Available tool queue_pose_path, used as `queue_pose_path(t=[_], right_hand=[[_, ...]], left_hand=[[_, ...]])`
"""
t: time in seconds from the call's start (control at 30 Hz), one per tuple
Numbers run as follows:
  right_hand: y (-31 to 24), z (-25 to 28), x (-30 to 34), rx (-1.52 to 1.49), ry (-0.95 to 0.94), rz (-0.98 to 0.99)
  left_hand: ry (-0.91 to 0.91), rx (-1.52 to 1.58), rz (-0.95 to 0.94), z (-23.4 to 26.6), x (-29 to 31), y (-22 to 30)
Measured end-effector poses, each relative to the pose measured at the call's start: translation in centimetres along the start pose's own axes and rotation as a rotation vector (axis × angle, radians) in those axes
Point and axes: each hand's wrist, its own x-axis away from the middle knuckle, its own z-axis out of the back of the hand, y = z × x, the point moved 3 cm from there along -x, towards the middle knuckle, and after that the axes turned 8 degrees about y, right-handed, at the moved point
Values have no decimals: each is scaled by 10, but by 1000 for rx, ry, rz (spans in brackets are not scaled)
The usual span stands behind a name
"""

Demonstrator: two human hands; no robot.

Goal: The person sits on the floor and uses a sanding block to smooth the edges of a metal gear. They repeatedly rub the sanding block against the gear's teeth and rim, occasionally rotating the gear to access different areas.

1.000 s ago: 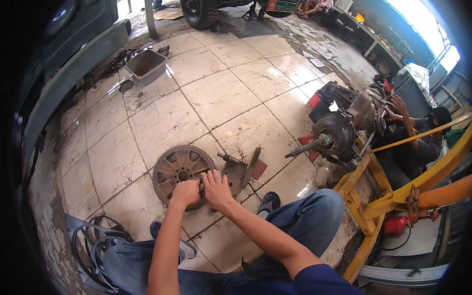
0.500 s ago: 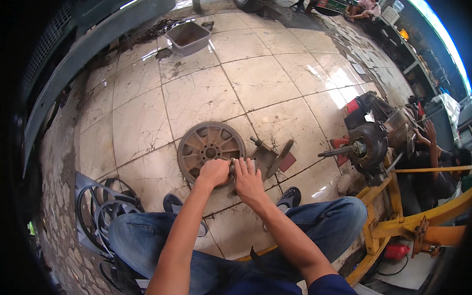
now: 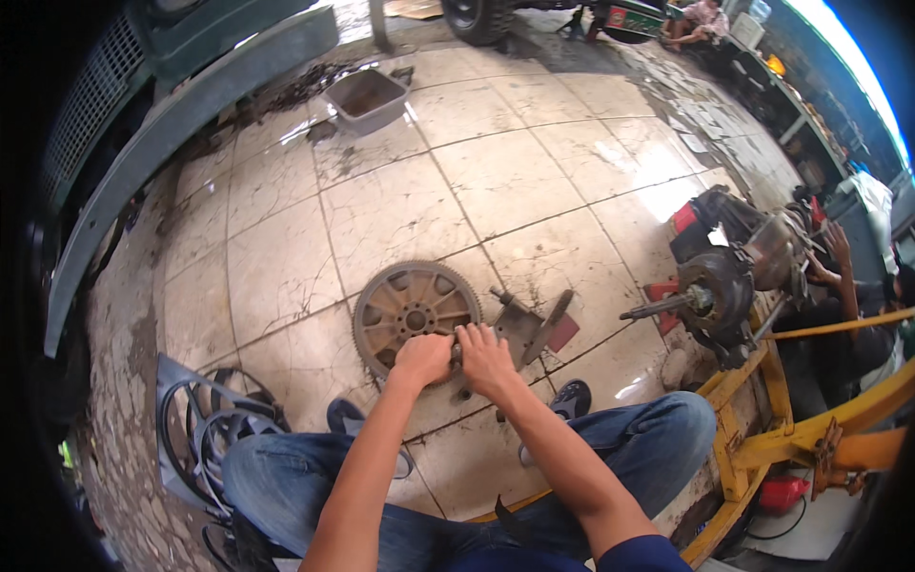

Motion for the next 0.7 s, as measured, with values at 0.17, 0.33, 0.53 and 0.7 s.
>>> queue_pose_path(t=[0.17,0.33,0.53,0.7], right_hand=[[-13,-5,17,115,76,-17],[-11,12,-9,90,12,-11],[-17,-5,19,57,67,-99],[-6,-6,3,47,86,-43]], left_hand=[[-93,-18,36,12,-2,3],[28,-93,-20,13,2,-5],[-6,-65,-35,9,5,3],[33,-37,-10,15,6,6]])
